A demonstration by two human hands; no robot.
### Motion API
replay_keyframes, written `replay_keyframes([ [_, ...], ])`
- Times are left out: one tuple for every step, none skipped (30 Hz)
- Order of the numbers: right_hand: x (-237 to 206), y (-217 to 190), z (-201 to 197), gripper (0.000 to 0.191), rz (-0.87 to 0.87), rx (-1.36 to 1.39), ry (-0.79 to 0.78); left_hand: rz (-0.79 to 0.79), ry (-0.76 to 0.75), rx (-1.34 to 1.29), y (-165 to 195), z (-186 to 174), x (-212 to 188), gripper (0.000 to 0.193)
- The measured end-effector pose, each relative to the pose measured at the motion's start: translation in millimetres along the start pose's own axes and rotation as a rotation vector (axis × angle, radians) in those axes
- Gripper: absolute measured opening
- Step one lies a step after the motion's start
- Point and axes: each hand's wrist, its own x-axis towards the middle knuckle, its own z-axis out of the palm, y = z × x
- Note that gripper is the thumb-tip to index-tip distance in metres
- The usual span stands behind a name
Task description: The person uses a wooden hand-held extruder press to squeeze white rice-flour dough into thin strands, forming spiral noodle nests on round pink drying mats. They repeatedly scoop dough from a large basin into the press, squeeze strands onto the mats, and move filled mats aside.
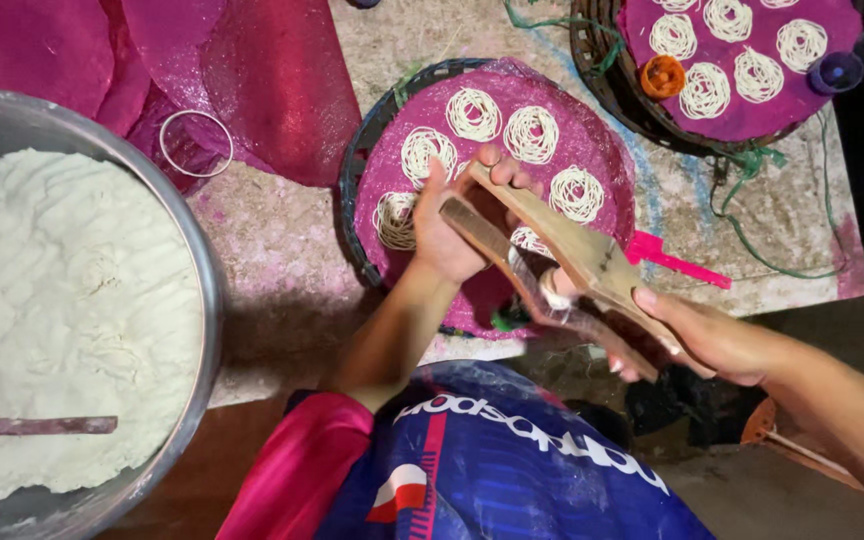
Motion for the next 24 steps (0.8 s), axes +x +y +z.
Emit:
replay_keyframes([
  [-0.3,-2.9,0.6,0.073,0.030,-0.071,0.081,0.034,-0.017,-0.042,-2.5,-4.1,1.1,0.047],
  [1.2,-4.7,1.9,0.073,-0.003,-0.137,0.132,0.058,-0.025,-0.049,-2.6,-9.4,1.8,0.046],
  [4.6,-5.0,4.5,0.073,-0.037,-0.204,0.185,0.082,-0.035,-0.056,-1.0,-15.3,3.1,0.044],
  [9.0,-4.1,8.4,0.074,-0.074,-0.272,0.239,0.105,-0.049,-0.062,0.8,-21.1,4.4,0.043],
  [13.8,-2.0,14.1,0.074,-0.108,-0.292,0.248,0.101,-0.059,-0.047,5.3,-26.4,4.0,0.043],
  [18.5,1.0,20.9,0.075,-0.142,-0.313,0.254,0.097,-0.068,-0.032,10.4,-30.9,1.5,0.044],
  [20.8,4.1,27.1,0.075,-0.174,-0.332,0.260,0.093,-0.076,-0.017,12.6,-34.3,-1.8,0.044],
  [20.3,7.0,31.8,0.076,-0.158,-0.296,0.230,0.092,-0.057,-0.025,12.3,-36.5,-5.5,0.044],
  [18.3,8.8,34.7,0.078,-0.142,-0.261,0.200,0.092,-0.039,-0.031,10.4,-37.8,-10.2,0.044],
  [14.9,9.8,36.1,0.079,-0.126,-0.227,0.168,0.093,-0.021,-0.037,7.5,-38.2,-14.0,0.045],
  [9.9,9.2,34.3,0.079,-0.078,-0.242,0.186,0.102,0.010,-0.032,2.3,-38.3,-15.5,0.043],
  [3.9,7.5,30.6,0.080,-0.030,-0.256,0.204,0.113,0.043,-0.027,-5.1,-37.9,-14.8,0.042],
  [-0.7,4.8,26.1,0.080,0.018,-0.271,0.223,0.123,0.075,-0.023,-11.4,-37.4,-12.8,0.041],
  [-2.6,1.8,22.0,0.080,-0.014,-0.318,0.252,0.134,0.059,-0.013,-15.1,-37.1,-8.8,0.041],
  [-3.3,-0.8,19.2,0.080,-0.046,-0.364,0.281,0.143,0.043,-0.002,-16.2,-37.1,-1.4,0.040],
  [-2.1,-3.2,17.4,0.080,-0.080,-0.409,0.313,0.151,0.025,0.009,-15.3,-37.0,5.5,0.039],
  [1.2,-4.4,18.5,0.079,-0.105,-0.422,0.333,0.145,0.001,0.013,-10.9,-37.0,9.6,0.041],
  [5.8,-4.3,21.9,0.079,-0.131,-0.437,0.354,0.141,-0.026,0.018,-4.1,-37.3,12.6,0.042],
  [11.0,-3.7,26.7,0.078,-0.159,-0.452,0.373,0.136,-0.052,0.025,3.0,-37.4,12.9,0.044],
  [14.8,-2.3,32.0,0.078,-0.166,-0.385,0.344,0.134,-0.044,0.034,9.0,-37.7,10.4,0.044],
  [17.4,-0.3,38.1,0.078,-0.171,-0.316,0.312,0.129,-0.032,0.044,13.2,-38.0,5.4,0.045],
  [18.3,1.5,42.7,0.077,-0.176,-0.246,0.281,0.125,-0.021,0.053,15.3,-38.5,0.4,0.045],
  [16.0,2.4,44.4,0.077,-0.142,-0.219,0.252,0.128,0.008,0.034,13.4,-39.2,-4.6,0.045],
  [12.6,3.0,44.7,0.078,-0.106,-0.192,0.223,0.131,0.037,0.013,8.2,-39.9,-10.1,0.044],
])
